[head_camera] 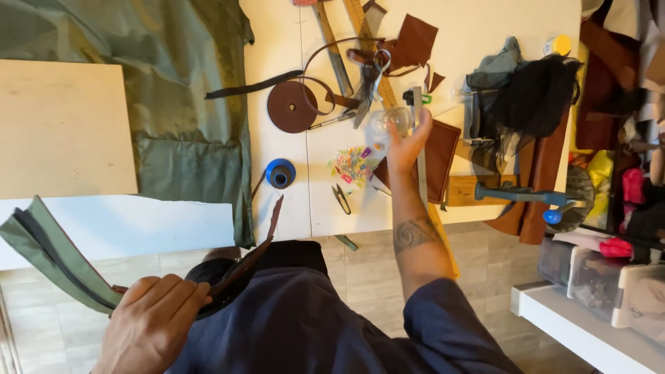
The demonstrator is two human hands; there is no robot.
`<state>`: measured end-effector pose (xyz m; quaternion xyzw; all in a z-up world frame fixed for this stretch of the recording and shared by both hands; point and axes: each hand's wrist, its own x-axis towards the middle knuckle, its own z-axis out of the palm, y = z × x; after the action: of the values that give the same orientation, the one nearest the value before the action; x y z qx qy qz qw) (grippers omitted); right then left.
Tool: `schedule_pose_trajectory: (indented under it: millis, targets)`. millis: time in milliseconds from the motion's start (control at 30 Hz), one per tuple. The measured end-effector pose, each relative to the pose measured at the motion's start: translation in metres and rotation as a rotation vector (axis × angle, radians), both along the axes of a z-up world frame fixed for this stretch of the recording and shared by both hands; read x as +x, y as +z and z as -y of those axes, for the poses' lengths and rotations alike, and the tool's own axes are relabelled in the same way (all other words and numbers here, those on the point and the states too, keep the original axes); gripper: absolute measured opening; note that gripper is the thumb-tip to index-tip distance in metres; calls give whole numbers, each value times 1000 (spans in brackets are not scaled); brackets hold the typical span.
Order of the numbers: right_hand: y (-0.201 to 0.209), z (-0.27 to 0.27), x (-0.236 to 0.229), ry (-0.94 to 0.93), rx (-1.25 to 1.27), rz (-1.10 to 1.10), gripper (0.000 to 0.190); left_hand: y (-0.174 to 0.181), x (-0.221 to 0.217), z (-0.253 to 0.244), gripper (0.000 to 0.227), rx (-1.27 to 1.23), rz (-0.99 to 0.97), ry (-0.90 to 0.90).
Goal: Assembling a leather and fabric pouch by aligning components and using tools
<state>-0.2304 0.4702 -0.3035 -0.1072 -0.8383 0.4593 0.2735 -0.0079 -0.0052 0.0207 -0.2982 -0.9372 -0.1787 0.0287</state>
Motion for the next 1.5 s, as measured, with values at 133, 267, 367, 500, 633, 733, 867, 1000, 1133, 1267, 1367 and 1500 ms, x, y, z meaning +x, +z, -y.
schedule_pose_trajectory:
  millis: [133,267,367,500,633,733,867,1000,1133,1267,1367,1500]
  targets:
    - [9,26,59,-169,51,-10,42,2,-2,0,9,63,0,42]
    - [-25,30,67,-124,288,315,48,-1,-4,1,9,39,29,11]
    - [-21,33,60,28,444,279,55,2,-7,-2,9,22,35,-9]
    - [-10,30,52,84,612,254,43,6,-5,-2,7,51,51,11]
    - [-47,-3,42,177,546,380,18,2,-6,1,10,43,73,44]
    - [-75,-21,35,245,673,423,13,13,-5,-3,11,49,98,57]
    - [29,26,38,167,248,77,15,16,-16,-3,12,90,41,30]
    - [145,108,60,490,104,30,20,12,-30,-2,27,246,-117,-27]
    - [265,188,105,836,-27,62,27,10,-39,6,29,299,-119,-77]
    - [325,232,123,1144,-90,292,18,10,-49,13,35,315,-164,-155]
    - [343,249,123,1198,-116,405,8,6,-51,19,34,348,-199,-194]
    - [350,262,116,1209,-64,483,16,5,-55,26,31,351,-255,-210]
